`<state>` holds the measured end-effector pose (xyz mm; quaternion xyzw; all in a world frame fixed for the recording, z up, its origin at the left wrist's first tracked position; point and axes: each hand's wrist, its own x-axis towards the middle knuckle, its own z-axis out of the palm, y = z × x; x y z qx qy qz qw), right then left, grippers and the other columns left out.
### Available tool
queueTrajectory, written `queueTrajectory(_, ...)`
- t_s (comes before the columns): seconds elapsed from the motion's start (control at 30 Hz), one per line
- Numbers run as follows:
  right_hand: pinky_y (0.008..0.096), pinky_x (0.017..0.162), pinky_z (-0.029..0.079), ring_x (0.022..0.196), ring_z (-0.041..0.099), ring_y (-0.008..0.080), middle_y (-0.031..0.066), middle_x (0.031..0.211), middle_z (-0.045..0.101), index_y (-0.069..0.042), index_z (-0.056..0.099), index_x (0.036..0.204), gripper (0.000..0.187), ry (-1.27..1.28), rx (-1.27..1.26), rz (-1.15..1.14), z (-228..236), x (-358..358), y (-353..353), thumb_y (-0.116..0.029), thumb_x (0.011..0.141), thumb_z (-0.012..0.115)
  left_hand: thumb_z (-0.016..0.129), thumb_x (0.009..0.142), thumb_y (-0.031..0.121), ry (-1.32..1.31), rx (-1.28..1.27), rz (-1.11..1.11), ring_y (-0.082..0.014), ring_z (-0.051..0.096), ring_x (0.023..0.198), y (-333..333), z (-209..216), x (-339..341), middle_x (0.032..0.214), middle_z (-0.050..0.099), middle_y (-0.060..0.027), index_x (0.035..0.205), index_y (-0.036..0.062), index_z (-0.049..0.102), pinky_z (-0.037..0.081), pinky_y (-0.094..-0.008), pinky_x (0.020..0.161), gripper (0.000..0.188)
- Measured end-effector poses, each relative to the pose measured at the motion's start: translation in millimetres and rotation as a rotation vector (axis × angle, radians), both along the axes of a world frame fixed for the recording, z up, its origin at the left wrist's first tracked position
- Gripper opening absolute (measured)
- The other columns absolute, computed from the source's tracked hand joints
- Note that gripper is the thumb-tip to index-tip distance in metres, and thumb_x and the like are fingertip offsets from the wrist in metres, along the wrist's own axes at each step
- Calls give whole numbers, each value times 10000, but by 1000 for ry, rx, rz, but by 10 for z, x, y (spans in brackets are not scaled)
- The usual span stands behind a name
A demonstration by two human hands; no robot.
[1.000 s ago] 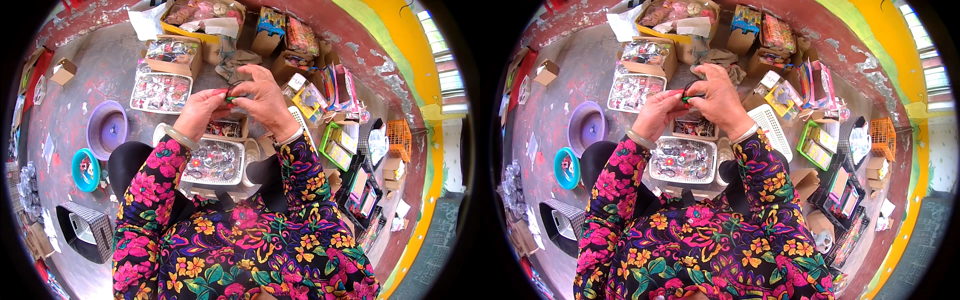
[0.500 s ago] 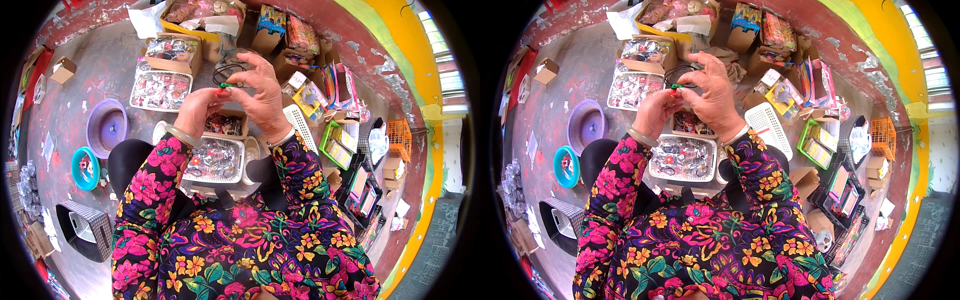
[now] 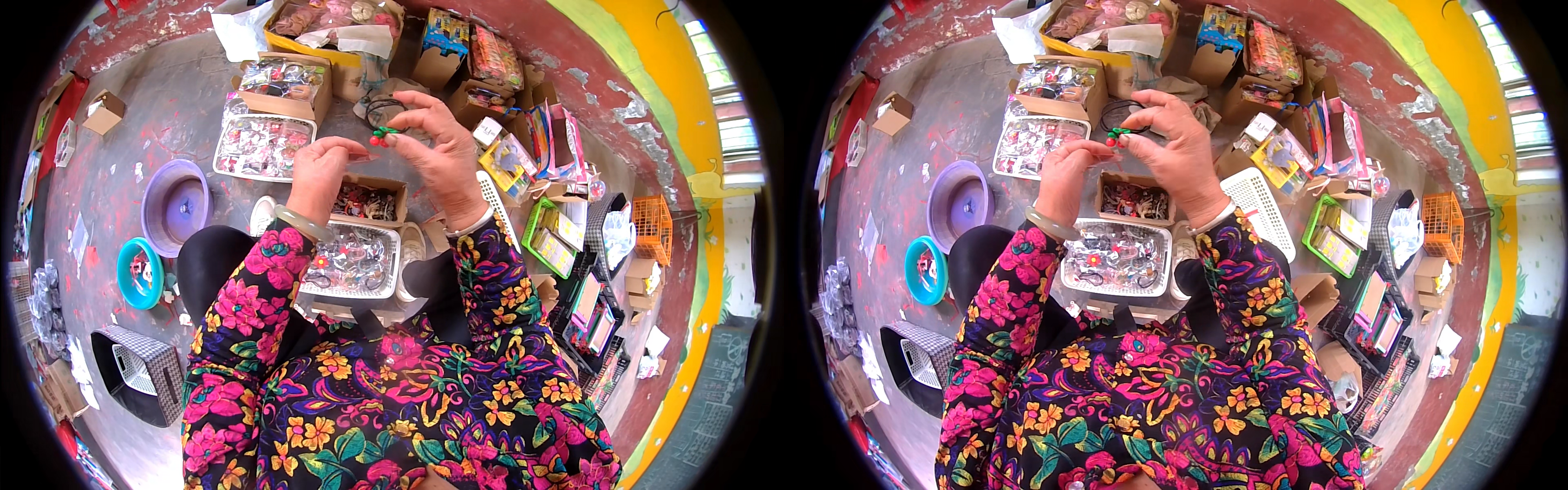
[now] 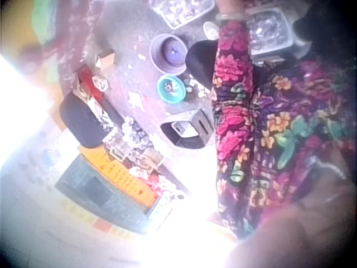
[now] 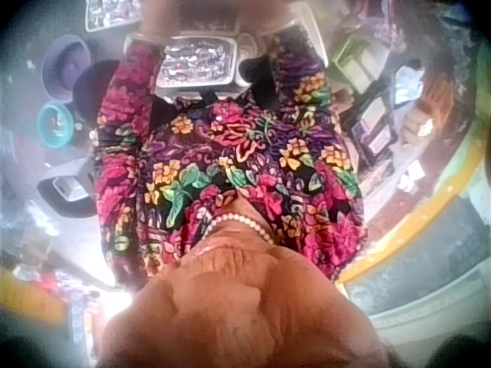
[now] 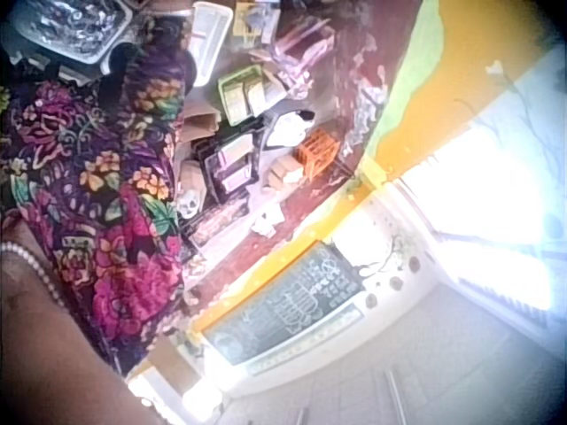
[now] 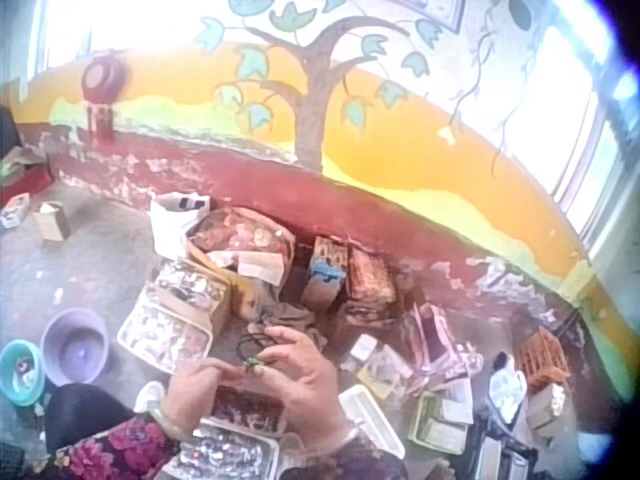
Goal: The person sits on the floor and repeatedly picks up small hair accessories, such as hair ties and clips, from a container. They place each item into a small plastic bag, seal the bag, and set it aside in a nearby basket. The process is repeated for multiple items throughout the clip.
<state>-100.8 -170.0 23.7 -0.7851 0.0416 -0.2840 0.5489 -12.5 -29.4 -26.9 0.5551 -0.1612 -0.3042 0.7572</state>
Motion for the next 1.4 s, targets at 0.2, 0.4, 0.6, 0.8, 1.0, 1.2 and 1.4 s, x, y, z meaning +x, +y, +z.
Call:
queueTrajectory(0.2, 269, 797, 451, 927, 569, 138, 168, 1211, 499, 8, 639, 838, 148, 90, 722, 729, 194, -190, -352, -46, 700, 648, 407, 737, -24, 32, 0, 33, -186, 616, 817, 27, 140, -4, 838, 632, -131, 871, -73, 595, 460, -278, 810, 236)
queueTrajectory(0.4, 280, 813, 458, 986, 547, 149, 150, 1249, 462, 6, 633, 833, 99, 392, 326, 567, 212, -133, -58, -2, 734, 637, 478, 782, -43, -81, -104, -31, -141, 591, 843, -21, -81, 37, 920, 613, -104, 1088, -39, 496, 459, -241, 785, 307)
queueTrajectory(0.6, 240, 797, 450, 927, 554, 125, 111, 1205, 494, 7, 627, 852, 99, 462, 511, 546, 233, -119, -102, -34, 765, 651, 567, 813, -10, -314, 23, -12, -115, 564, 880, -34, -122, 6, 942, 594, -73, 1118, -12, 480, 455, -226, 775, 318)
queueTrajectory(0.8, 238, 792, 450, 906, 559, 115, 92, 1111, 558, 22, 629, 866, 116, 424, 514, 454, 126, -104, -120, -39, 770, 650, 553, 779, -60, -330, 34, -16, -109, 555, 895, -56, -111, -20, 976, 574, -60, 1119, -6, 481, 443, -224, 797, 352)
queueTrajectory(1.0, 213, 732, 449, 837, 571, 93, 60, 919, 630, 14, 642, 904, 149, 290, 527, 319, 75, -56, -110, -39, 765, 652, 533, 762, -86, -444, 66, 108, -94, 545, 880, -93, -94, -35, 969, 558, -46, 1075, -6, 490, 442, -212, 800, 327)
queueTrajectory(1.2, 213, 651, 452, 741, 578, 87, 39, 844, 643, 16, 654, 864, 121, 312, 430, 105, -60, -21, 30, -35, 755, 646, 550, 786, -43, -298, 113, 14, -49, 531, 794, -107, -233, 16, 892, 566, -25, 967, 1, 517, 434, -166, 689, 189)
queueTrajectory(1.4, 248, 624, 453, 688, 588, 157, 75, 748, 599, -16, 646, 857, 154, 68, -105, -102, -163, 25, 174, -23, 704, 642, 589, 759, 49, -232, 141, 28, -59, 512, 642, -122, -299, 19, 703, 589, -17, 856, -9, 574, 429, -214, 583, 114)
